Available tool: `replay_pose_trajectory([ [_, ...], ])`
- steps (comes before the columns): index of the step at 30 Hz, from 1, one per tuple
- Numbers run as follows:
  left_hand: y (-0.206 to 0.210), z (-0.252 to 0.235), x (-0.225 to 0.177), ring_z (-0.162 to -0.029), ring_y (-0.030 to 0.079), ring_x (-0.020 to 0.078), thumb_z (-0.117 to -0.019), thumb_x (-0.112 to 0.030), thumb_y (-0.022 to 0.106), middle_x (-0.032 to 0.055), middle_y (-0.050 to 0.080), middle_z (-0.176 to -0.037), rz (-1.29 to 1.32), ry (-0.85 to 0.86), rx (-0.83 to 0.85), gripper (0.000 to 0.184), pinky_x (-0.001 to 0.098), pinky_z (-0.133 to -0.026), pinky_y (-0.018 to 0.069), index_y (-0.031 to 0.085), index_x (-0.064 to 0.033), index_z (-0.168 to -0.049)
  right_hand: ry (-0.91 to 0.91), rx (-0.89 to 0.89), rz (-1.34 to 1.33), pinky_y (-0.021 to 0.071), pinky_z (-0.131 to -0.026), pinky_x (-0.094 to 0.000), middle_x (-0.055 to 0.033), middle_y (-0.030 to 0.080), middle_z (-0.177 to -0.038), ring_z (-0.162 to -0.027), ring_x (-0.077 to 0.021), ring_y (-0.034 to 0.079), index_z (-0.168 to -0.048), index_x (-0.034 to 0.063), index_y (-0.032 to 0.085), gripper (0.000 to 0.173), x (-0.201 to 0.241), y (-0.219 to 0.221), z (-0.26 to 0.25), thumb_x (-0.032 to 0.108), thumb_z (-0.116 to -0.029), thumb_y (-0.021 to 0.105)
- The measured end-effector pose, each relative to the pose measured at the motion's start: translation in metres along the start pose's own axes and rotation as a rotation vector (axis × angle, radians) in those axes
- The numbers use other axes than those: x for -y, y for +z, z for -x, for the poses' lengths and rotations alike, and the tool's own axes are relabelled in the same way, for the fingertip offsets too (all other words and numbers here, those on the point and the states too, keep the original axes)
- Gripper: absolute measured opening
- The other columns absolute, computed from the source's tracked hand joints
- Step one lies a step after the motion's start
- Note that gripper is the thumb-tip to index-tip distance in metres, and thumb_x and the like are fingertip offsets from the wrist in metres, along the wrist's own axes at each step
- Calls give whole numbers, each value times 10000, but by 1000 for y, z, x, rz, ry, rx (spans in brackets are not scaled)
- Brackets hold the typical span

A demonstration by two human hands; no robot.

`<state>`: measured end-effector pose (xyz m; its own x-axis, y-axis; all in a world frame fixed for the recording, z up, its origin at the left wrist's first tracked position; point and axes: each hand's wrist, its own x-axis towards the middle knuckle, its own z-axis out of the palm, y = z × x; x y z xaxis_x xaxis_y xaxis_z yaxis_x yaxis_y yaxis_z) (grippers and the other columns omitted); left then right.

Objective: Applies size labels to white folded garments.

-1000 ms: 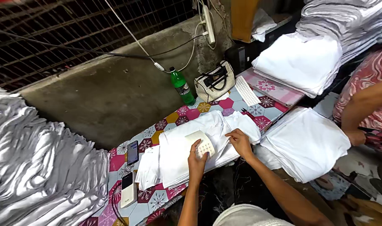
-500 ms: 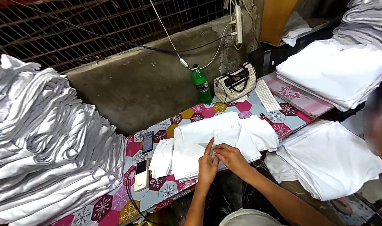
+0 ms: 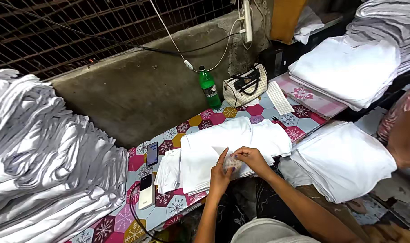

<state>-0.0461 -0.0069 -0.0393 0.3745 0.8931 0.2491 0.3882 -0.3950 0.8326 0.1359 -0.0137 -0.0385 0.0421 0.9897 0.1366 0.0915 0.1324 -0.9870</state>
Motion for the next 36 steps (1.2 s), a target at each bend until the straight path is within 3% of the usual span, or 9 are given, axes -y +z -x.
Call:
replay_pose_trajectory([
  [2, 3, -1, 2, -1096, 721, 306, -898, 65, 645, 198, 649, -1362, -138, 73, -47, 609, 476, -948, 574, 497, 6, -1487, 30, -49, -93, 600, -848, -283, -92, 748, -998, -888, -109, 718, -1020, -37, 728, 137, -1, -14, 0, 58, -972, 641],
  [5, 20, -7, 1, -828, 748, 414, -853, 137, 563, 254, 735, -1074, -524, 215, -293, 463, 550, -654, 599, 719, -22, -1259, 42, -198, -216, 617, -873, -336, -114, 752, -989, -909, -163, 740, -1033, -77, 695, 150, -3, -46, 5, 2, -974, 583],
  [8, 48, -13, -7, -1073, 699, 478, -870, 72, 646, 284, 717, -1132, -608, 258, -143, 279, 604, -892, 571, 771, -8, -1106, 103, -329, -305, 632, -851, -360, -117, 753, -963, -893, -196, 752, -1033, -76, 681, 139, -18, -77, 17, -7, -985, 571],
  [11, 81, -19, -3, -1387, 498, 449, -934, -105, 692, 232, 606, -1411, -582, 186, 310, 235, 659, -1158, 330, 751, 34, -1114, 169, -409, -306, 635, -834, -358, -130, 756, -947, -877, -206, 756, -1041, -79, 680, 126, -37, -98, 36, -4, -985, 596],
  [13, 95, -24, 5, -1471, 407, 395, -973, -125, 640, 171, 521, -1526, -623, 129, 490, 248, 647, -1195, 264, 739, 33, -1136, 201, -441, -255, 634, -837, -349, -131, 754, -948, -872, -198, 755, -1043, -80, 684, 126, -47, -106, 51, -6, -979, 604],
  [20, 93, -30, 16, -1377, 533, 362, -991, -173, 623, 189, 562, -1478, -612, 67, 558, 284, 547, -1137, 405, 719, 35, -1160, 263, -351, 52, 615, -874, -337, -141, 751, -1011, -888, -170, 740, -1053, -59, 728, 149, -71, -92, 91, 38, -957, 669],
  [24, 91, -32, 19, -1198, 659, 378, -974, -164, 624, 204, 658, -1341, -616, 70, 508, 247, 551, -990, 518, 738, 30, -1078, 122, -170, 310, 585, -931, -362, -156, 753, -1061, -975, -212, 732, -1020, -15, 776, 167, -80, -58, 95, 98, -965, 665],
  [28, 89, -33, 23, -1278, 621, 342, -977, -186, 634, 155, 614, -1430, -634, 120, 555, 250, 538, -1025, 505, 743, 12, -1083, -24, -83, 415, 581, -937, -392, -158, 761, -1050, -979, -251, 741, -1009, -16, 778, 171, -88, -36, 95, 78, -971, 641],
  [36, 80, -36, 18, -868, 734, 388, -960, -145, 617, 225, 728, -1067, -507, 100, 341, 217, 567, -749, 572, 736, 30, -1006, -433, -233, 660, 610, -895, -356, -146, 762, -1048, -984, -241, 755, -976, -12, 762, 156, -105, -28, 79, 48, -965, 618],
])
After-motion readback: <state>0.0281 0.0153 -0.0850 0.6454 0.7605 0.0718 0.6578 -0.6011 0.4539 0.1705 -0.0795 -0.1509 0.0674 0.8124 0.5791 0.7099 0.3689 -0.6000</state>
